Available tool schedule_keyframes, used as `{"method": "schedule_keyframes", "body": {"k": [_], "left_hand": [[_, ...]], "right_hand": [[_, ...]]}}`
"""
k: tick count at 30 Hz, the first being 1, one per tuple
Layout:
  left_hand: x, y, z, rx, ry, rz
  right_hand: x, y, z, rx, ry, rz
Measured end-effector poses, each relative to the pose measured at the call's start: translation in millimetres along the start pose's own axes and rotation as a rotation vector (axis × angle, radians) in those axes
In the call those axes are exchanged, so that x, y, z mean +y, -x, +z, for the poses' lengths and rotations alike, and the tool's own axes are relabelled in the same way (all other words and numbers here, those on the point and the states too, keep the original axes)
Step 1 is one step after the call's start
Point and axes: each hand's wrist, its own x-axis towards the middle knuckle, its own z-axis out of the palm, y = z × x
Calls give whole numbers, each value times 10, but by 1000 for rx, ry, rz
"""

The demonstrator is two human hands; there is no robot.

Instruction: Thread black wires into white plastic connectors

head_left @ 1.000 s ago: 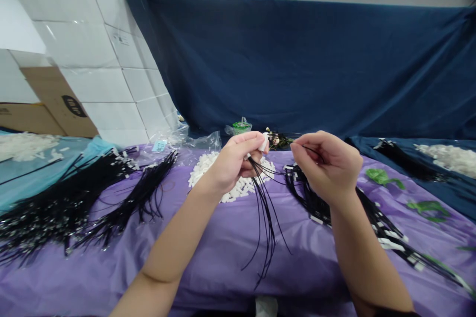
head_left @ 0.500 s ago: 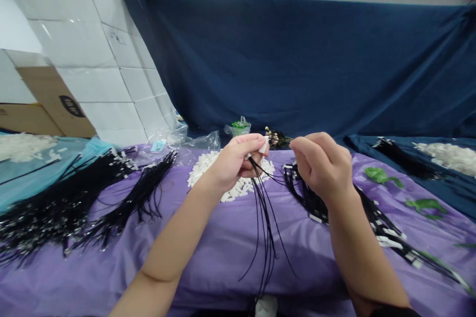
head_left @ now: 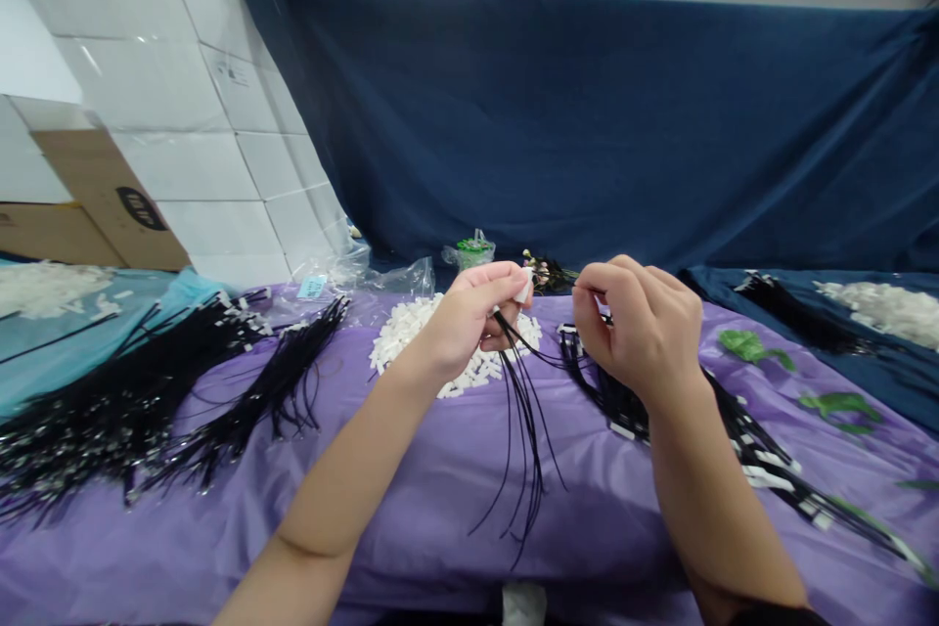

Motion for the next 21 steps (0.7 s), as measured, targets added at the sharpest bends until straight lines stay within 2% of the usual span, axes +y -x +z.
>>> {"method": "schedule_keyframes", "body": {"k": [7, 16, 21], "left_hand": [[6, 37, 57, -6, -15, -38], [30, 104, 103, -37, 7, -52], [39, 119, 107, -9, 0, -13]], "right_hand": [[-14, -4, 14, 115, 43, -145], [-39, 23, 88, 211, -115, -63], [-31, 38, 93, 241, -127, -37]]}}
